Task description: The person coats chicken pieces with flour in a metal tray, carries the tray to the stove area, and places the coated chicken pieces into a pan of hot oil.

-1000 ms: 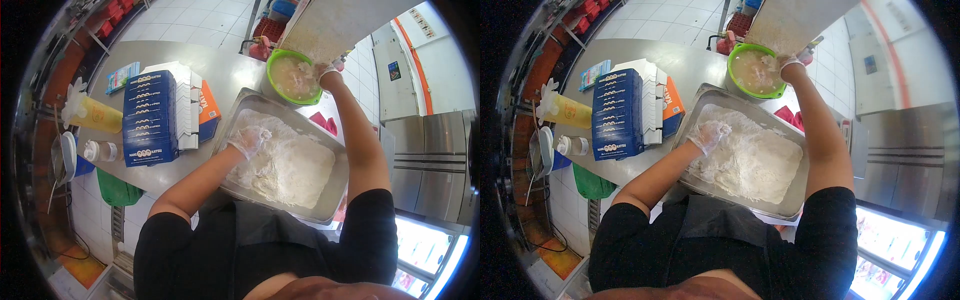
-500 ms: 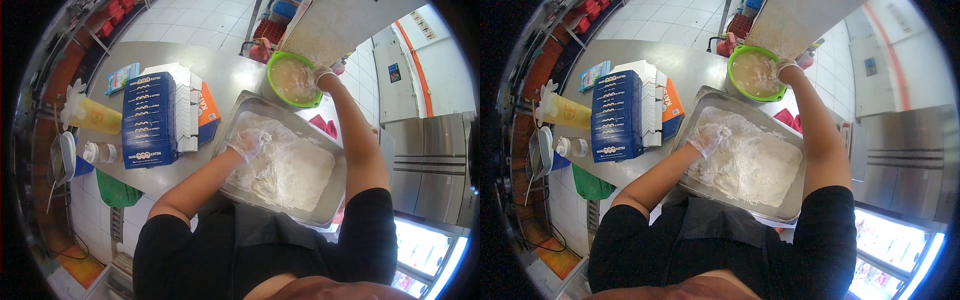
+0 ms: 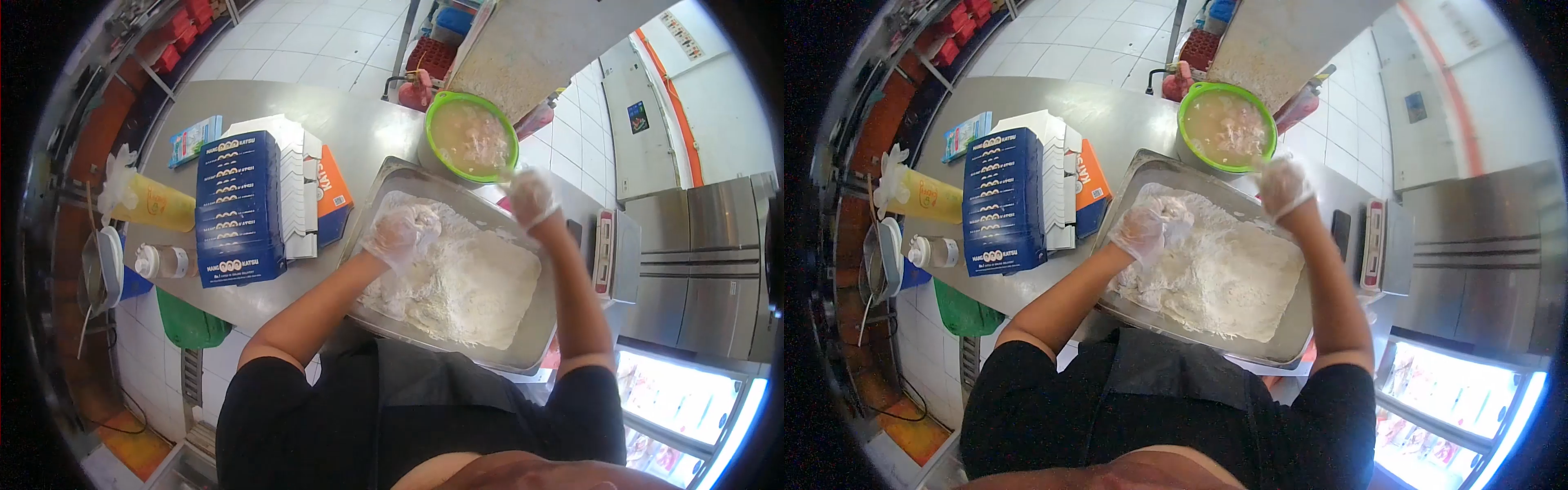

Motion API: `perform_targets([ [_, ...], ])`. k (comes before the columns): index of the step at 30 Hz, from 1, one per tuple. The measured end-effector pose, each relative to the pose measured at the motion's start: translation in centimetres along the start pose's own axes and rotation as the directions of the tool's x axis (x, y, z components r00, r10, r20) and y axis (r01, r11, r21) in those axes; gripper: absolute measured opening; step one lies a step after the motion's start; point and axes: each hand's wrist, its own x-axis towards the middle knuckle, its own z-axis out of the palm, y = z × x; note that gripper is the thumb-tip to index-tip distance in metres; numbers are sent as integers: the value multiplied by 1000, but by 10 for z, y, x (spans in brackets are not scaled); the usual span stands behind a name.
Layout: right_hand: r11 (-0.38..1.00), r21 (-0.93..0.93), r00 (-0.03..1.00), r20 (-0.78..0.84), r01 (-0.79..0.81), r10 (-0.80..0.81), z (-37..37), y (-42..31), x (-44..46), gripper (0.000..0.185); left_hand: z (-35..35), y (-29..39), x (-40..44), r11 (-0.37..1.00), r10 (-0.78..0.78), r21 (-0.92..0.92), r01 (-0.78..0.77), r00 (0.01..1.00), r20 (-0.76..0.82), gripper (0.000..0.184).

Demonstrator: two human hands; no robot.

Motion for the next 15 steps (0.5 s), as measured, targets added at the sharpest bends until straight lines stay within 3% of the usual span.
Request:
perform_targets([
  [1,992,101,995,72,-73,66,13,-12,-26,30,-8,38,4,942,-116,-309,129,991,60,14],
  [2,995,98,999,-32,34,-31,13,-31,-54,26,-13,67,9,775,-214,-574,264,964,155,14],
  [3,968,233,993,-46,-92,106,11,-56,-77,22,-15,80,18,714,-124,-659,237,969,215,16],
  [4,993,106,988,150,-57,41,21,-63,-108,21,-18,90,33,641,-27,-736,218,965,261,20],
  [5,979,194,998,7,-65,65,21,-81,-132,21,-20,101,46,559,72,-803,206,953,295,24],
  [6,957,248,988,21,-152,152,25,-96,-155,22,-21,118,57,597,60,-785,165,967,248,26],
  [8,906,290,951,115,-308,287,31,-116,-193,27,-23,132,86,564,94,-800,204,947,308,27],
  [10,857,252,883,269,-449,384,31,-130,-225,34,-29,131,126,418,199,-822,388,843,499,25],
  [11,845,242,869,268,-478,415,28,-136,-237,35,-27,111,154,715,220,-690,109,903,370,23],
  [12,846,213,864,249,-490,438,22,-142,-249,34,-22,72,187,888,306,-422,-183,920,246,21],
  [14,847,153,854,205,-510,478,11,-153,-266,31,-21,47,222,891,314,-382,-245,941,128,16],
  [15,828,151,838,190,-540,511,8,-158,-274,34,-24,55,226,760,170,-649,-30,974,153,14],
])
